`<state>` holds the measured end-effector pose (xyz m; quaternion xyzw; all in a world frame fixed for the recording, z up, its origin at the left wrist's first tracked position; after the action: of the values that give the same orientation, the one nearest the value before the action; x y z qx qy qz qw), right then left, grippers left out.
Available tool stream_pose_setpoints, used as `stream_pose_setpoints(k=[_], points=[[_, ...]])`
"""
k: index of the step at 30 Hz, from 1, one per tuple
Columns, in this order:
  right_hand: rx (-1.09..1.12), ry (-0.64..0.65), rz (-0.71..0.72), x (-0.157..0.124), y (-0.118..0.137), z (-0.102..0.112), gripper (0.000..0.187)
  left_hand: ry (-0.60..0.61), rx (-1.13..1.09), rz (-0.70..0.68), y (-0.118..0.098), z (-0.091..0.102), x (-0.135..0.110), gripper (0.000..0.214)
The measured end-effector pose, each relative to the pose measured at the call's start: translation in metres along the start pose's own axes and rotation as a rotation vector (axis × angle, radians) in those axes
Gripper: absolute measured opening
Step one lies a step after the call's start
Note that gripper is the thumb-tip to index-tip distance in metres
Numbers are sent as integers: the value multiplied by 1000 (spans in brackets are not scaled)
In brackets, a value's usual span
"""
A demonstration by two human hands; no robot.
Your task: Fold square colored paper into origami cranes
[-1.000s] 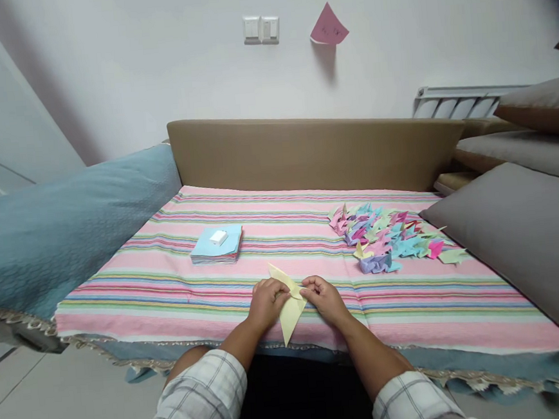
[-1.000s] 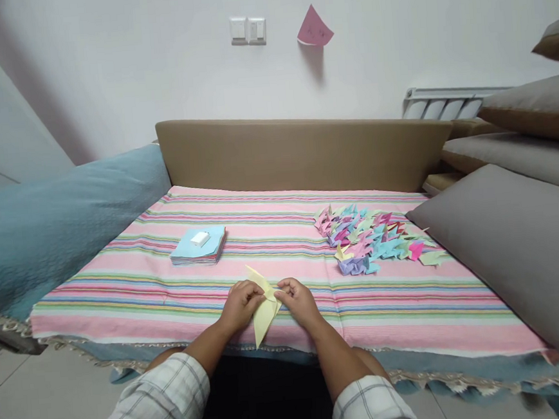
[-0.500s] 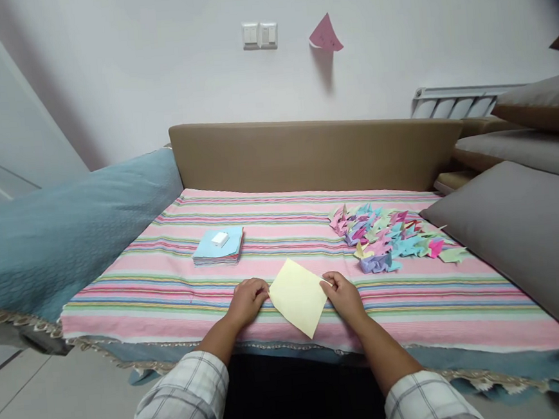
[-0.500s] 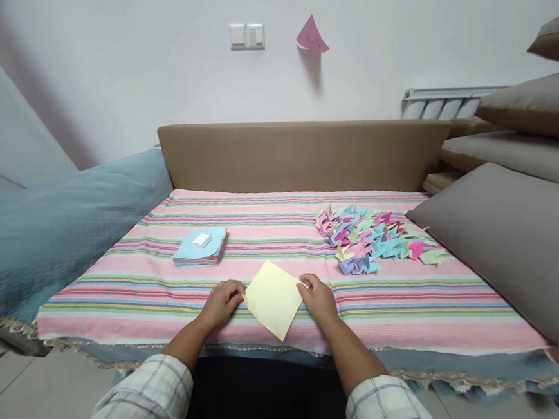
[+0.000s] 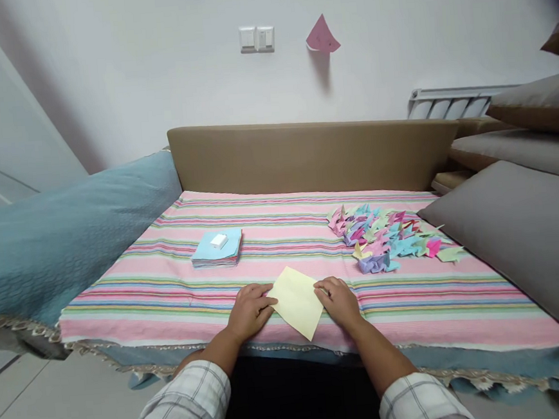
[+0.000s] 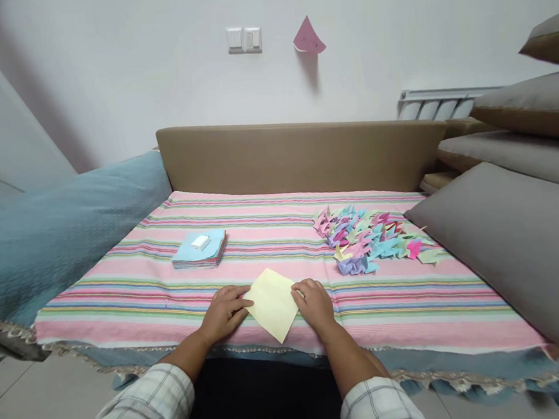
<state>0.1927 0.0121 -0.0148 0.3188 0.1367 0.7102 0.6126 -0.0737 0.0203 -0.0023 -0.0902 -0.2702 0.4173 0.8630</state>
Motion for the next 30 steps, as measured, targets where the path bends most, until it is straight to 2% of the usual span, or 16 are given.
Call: stream_pose_setpoints(k=[4, 7, 9, 11, 13, 16, 19, 21, 24, 27, 28, 30], points=[[162, 136, 84, -1, -8, 8, 35, -21, -188, 116, 0, 3, 6, 19], [245, 197, 117, -4, -13, 16, 55, -50, -343, 286, -1, 4, 11, 31], [273, 200, 132, -5, -11, 23, 48, -94, -442, 390, -5, 7, 15, 36], [325, 131, 131, -5, -5, 30, 34, -146, -544, 448, -12, 12, 21, 37], [424, 49, 108, -2, 2, 38, 33, -196, -651, 473, -18, 17, 28, 37], [656, 49, 4, 5, 12, 42, 35, -289, -782, 505, -24, 22, 38, 38], [784, 56, -127, 15, 14, 34, 37, -345, -704, 559, -21, 19, 41, 38], [695, 48, -205, 21, 10, 23, 39, -312, -522, 597, -16, 13, 39, 37], [356, -35, -273, 24, 3, 6, 41, -199, -199, 660, -10, 4, 36, 34], [85, -201, -122, 19, 6, -7, 37, -167, -50, 681, -11, -1, 35, 31], [31, -197, -55, 17, 10, -11, 33, -159, -29, 690, -11, -2, 36, 31], [-42, -109, 65, 11, 22, -18, 25, -130, 9, 720, -13, -2, 37, 31]])
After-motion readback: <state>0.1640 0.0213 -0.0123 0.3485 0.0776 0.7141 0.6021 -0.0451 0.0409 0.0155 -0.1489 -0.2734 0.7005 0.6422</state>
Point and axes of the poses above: each hand's wrist, its own x-axis towards the middle knuckle, its own z-axis out of the back of the hand, y = z × x, the point moved 1 cm from there along x, towards the middle knuckle, and after that the axes turned 2 degrees about y, right-handed, at the moved point
